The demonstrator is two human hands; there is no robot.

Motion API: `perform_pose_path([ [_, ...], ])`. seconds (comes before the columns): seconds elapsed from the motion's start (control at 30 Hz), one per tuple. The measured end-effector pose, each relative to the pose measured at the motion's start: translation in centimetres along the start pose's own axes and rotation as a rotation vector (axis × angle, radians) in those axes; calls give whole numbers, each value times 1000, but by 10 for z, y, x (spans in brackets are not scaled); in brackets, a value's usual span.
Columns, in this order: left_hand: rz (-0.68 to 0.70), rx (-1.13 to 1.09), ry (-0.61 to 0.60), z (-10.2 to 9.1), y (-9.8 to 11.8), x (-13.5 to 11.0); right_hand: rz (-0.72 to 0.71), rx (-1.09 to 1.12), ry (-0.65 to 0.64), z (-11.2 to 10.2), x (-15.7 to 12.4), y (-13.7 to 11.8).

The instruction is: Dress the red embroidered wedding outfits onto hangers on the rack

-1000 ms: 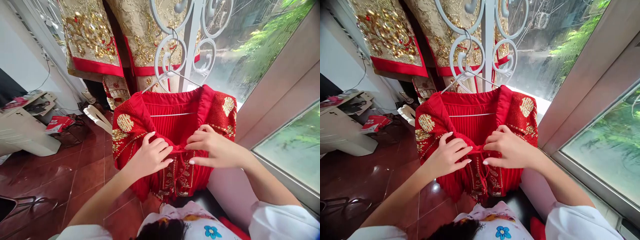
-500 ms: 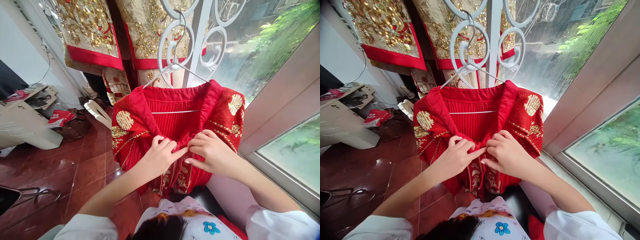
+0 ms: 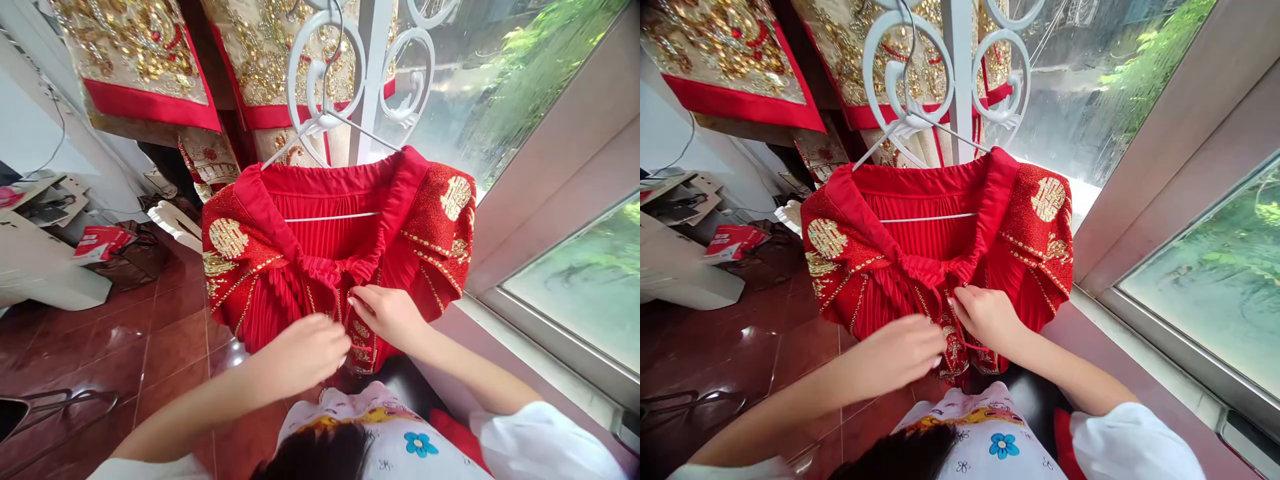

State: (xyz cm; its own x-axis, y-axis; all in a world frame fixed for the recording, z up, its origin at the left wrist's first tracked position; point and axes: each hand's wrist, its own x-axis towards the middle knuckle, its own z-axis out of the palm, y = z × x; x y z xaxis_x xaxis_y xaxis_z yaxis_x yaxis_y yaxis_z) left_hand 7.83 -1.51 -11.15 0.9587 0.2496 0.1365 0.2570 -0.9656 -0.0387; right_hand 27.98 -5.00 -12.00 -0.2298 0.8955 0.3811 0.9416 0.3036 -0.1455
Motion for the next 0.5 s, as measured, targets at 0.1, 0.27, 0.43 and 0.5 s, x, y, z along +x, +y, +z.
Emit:
perform_pose_path([
  [0.1,-210,194,321,-18,-14,38,196,237,60,23,11,-9],
  [0.27,-397,356,362,-1,-31,63,409,358,293,49,23,-15],
  [0.43,-299,248,306,-2,-36,50,409,814,382,54,21,-18],
  [0.5,-261,187,259,-11,-36,46,414,974,351,49,18,-20],
])
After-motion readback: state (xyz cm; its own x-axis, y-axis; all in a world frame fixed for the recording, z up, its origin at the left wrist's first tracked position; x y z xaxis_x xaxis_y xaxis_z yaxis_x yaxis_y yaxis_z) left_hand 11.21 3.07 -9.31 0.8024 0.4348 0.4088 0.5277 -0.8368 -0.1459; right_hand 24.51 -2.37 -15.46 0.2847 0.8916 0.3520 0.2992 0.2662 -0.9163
